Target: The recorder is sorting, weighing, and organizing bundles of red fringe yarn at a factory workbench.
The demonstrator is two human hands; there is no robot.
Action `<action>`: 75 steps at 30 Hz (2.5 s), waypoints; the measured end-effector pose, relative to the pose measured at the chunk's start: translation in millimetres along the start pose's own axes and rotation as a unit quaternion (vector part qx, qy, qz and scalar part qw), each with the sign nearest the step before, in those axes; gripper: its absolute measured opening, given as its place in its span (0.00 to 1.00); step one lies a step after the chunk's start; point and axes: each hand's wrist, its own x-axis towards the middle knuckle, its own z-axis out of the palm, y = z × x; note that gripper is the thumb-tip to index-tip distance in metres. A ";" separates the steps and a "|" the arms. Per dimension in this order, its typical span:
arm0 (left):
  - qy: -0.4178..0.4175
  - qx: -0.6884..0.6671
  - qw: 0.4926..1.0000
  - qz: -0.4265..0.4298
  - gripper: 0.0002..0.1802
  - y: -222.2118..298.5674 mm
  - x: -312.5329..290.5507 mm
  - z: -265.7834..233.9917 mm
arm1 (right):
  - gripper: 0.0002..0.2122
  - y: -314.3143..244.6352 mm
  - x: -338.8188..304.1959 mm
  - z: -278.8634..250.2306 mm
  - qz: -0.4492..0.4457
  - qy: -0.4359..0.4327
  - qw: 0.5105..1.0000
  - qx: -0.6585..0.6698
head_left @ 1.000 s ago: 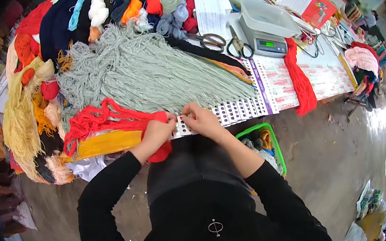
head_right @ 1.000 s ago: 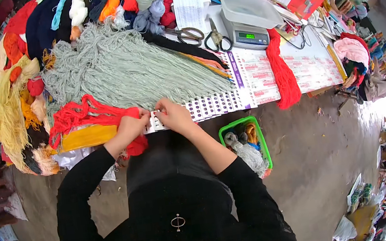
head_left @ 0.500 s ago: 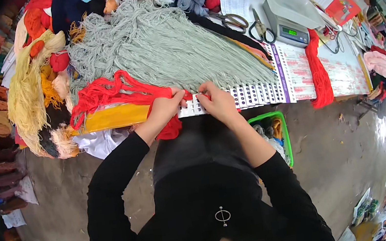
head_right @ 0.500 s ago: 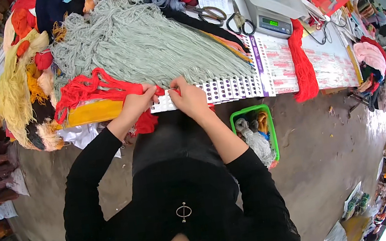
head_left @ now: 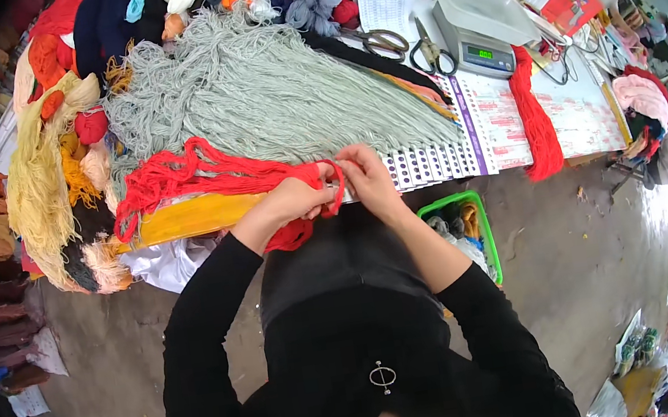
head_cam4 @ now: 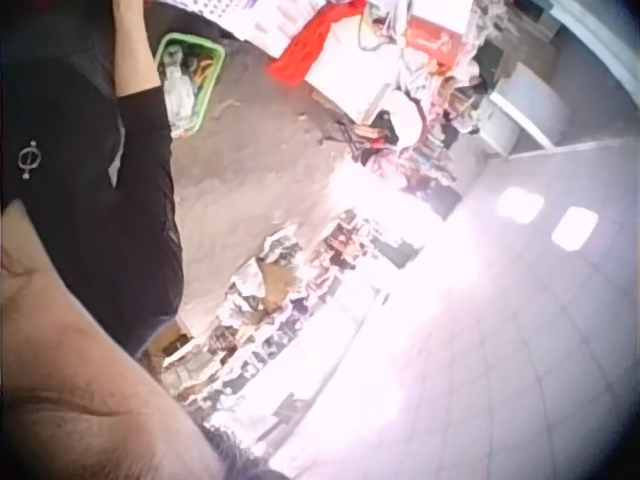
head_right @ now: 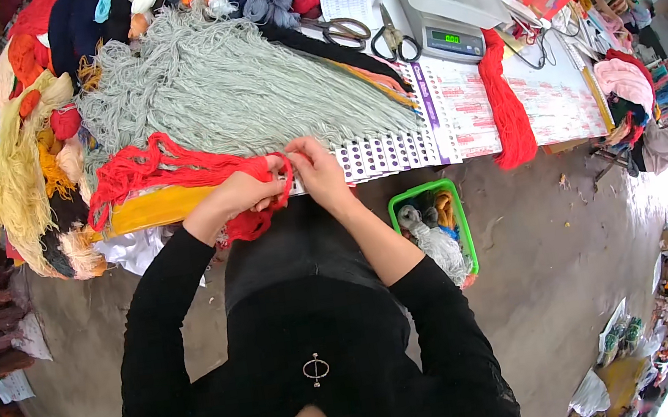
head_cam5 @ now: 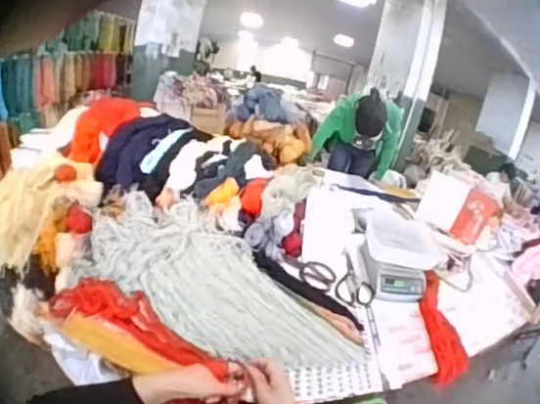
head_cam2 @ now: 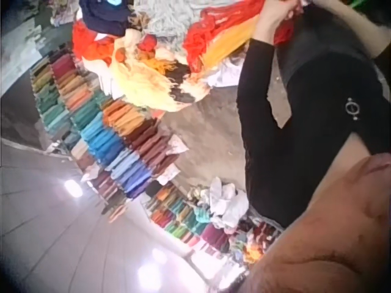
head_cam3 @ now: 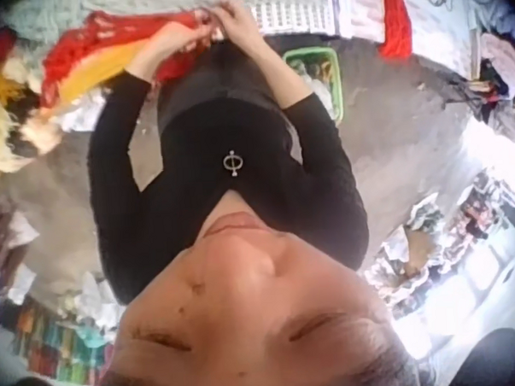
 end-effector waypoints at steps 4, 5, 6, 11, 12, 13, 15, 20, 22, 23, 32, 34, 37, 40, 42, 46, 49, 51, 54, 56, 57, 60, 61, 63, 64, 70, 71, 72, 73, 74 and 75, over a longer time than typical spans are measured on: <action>0.286 0.193 0.890 0.300 0.06 -26.2 6.4 -8.5 | 0.09 -20.0 -7.0 11.8 -0.105 0.028 0.940 -0.325; 0.349 0.234 0.828 0.371 0.07 -33.3 7.3 -10.1 | 0.09 -22.3 -7.7 12.7 -0.103 0.026 0.940 -0.323; 0.346 0.234 0.830 0.370 0.07 -23.4 -0.6 -8.3 | 0.10 -23.7 -6.3 11.5 -0.092 0.019 0.928 -0.360; 0.133 -0.361 0.919 0.089 0.10 17.4 -61.1 -11.1 | 0.10 -24.8 -5.0 19.2 -0.087 0.018 0.919 -0.385; 0.130 -0.372 0.911 0.124 0.11 20.9 -72.0 -18.7 | 0.10 -24.5 -5.8 20.1 -0.087 0.017 0.918 -0.386; 0.135 -0.389 0.901 0.132 0.10 24.6 -80.5 -25.3 | 0.10 -23.6 -5.7 18.6 -0.095 0.021 0.918 -0.385; 0.150 -0.413 0.884 0.158 0.10 30.2 -98.3 -38.9 | 0.10 -22.5 -5.7 16.0 -0.105 0.024 0.917 -0.384; 0.245 -0.419 0.808 0.334 0.11 19.6 -147.1 -94.9 | 0.07 -25.3 -8.2 15.9 -0.090 0.032 0.916 -0.389; 0.688 -0.006 0.659 0.304 0.15 24.9 -136.7 -95.1 | 0.06 -18.8 -10.3 17.5 -0.084 0.052 0.919 -0.381; 0.713 0.079 0.642 0.271 0.16 10.6 -134.9 -101.2 | 0.06 -15.1 -10.4 17.1 -0.076 0.072 0.922 -0.374; 0.285 0.165 0.927 0.180 0.13 -32.8 8.9 11.8 | 0.06 -9.3 -10.9 12.5 -0.061 0.126 0.952 -0.273; 0.257 0.165 0.941 0.145 0.14 -46.3 10.2 9.1 | 0.07 -11.5 -12.1 17.5 -0.046 0.124 0.964 -0.231; 0.271 0.197 0.928 0.162 0.12 -53.8 16.3 8.5 | 0.07 -13.7 -11.4 16.8 -0.022 0.121 0.964 -0.235; 0.213 0.072 0.965 0.138 0.09 -40.9 14.5 -0.3 | 0.08 -21.3 -14.6 11.8 -0.011 0.118 0.960 -0.254; 0.178 0.025 0.978 0.107 0.07 -38.3 15.7 -3.4 | 0.08 -21.6 -15.5 11.3 -0.011 0.117 0.958 -0.260; 0.114 0.089 0.976 0.162 0.04 -48.2 8.0 -10.5 | 0.07 -14.3 -14.3 19.5 -0.057 0.108 0.947 -0.299; 0.076 0.038 0.994 0.074 0.06 -25.8 -5.5 -13.7 | 0.08 -12.8 -15.7 22.9 -0.072 0.091 0.949 -0.293; 0.079 0.036 0.993 0.084 0.08 -19.9 -7.1 -14.5 | 0.07 -4.6 -12.1 27.2 -0.126 0.094 0.911 -0.381; 0.076 0.058 0.991 0.093 0.10 -24.1 -0.4 -16.7 | 0.05 -2.6 -7.0 22.6 -0.039 0.111 0.926 -0.360; 0.069 0.109 0.987 0.100 0.09 -32.4 5.5 -19.5 | 0.06 -7.7 -7.9 15.0 -0.069 0.148 0.929 -0.333; 0.064 0.134 0.985 0.090 0.09 -27.6 4.7 -20.7 | 0.06 -7.3 -8.2 14.1 -0.062 0.148 0.931 -0.328; 0.148 0.232 0.945 0.176 0.10 -43.6 1.3 -21.4 | 0.05 -1.6 -8.8 16.9 -0.083 0.150 0.930 -0.327; 0.208 0.270 0.907 0.247 0.09 -36.3 -5.3 -14.8 | 0.06 0.0 -9.3 16.7 -0.094 0.152 0.922 -0.342; 0.272 0.426 0.815 0.284 0.08 -31.5 -27.0 -20.7 | 0.05 -0.8 -7.8 25.7 -0.129 0.148 0.922 -0.334; 0.293 0.493 0.762 0.300 0.07 -31.3 -36.2 -23.9 | 0.05 -3.3 -11.4 28.2 -0.160 0.147 0.919 -0.329; 0.393 0.489 0.728 0.276 0.06 -5.6 -58.8 -59.8 | 0.14 -19.7 -16.6 21.4 -0.163 0.097 0.888 -0.420; 0.406 0.491 0.720 0.274 0.06 -10.1 -55.6 -63.0 | 0.15 -21.0 -16.2 23.4 -0.168 0.086 0.880 -0.436; 0.419 0.495 0.682 0.337 0.07 -27.5 -42.0 -65.8 | 0.15 -16.5 -14.5 25.5 -0.175 0.090 0.887 -0.418; 0.397 0.505 0.705 0.300 0.09 -21.0 -38.2 -49.7 | 0.15 -15.3 -15.0 25.8 -0.170 0.089 0.887 -0.420; 0.374 0.513 0.726 0.263 0.10 -13.0 -30.7 -28.9 | 0.15 -14.2 -15.2 25.6 -0.165 0.088 0.887 -0.423; 0.378 0.475 0.707 0.363 0.11 -22.9 -20.3 -18.1 | 0.15 -18.6 -16.5 28.2 -0.140 0.081 0.894 -0.418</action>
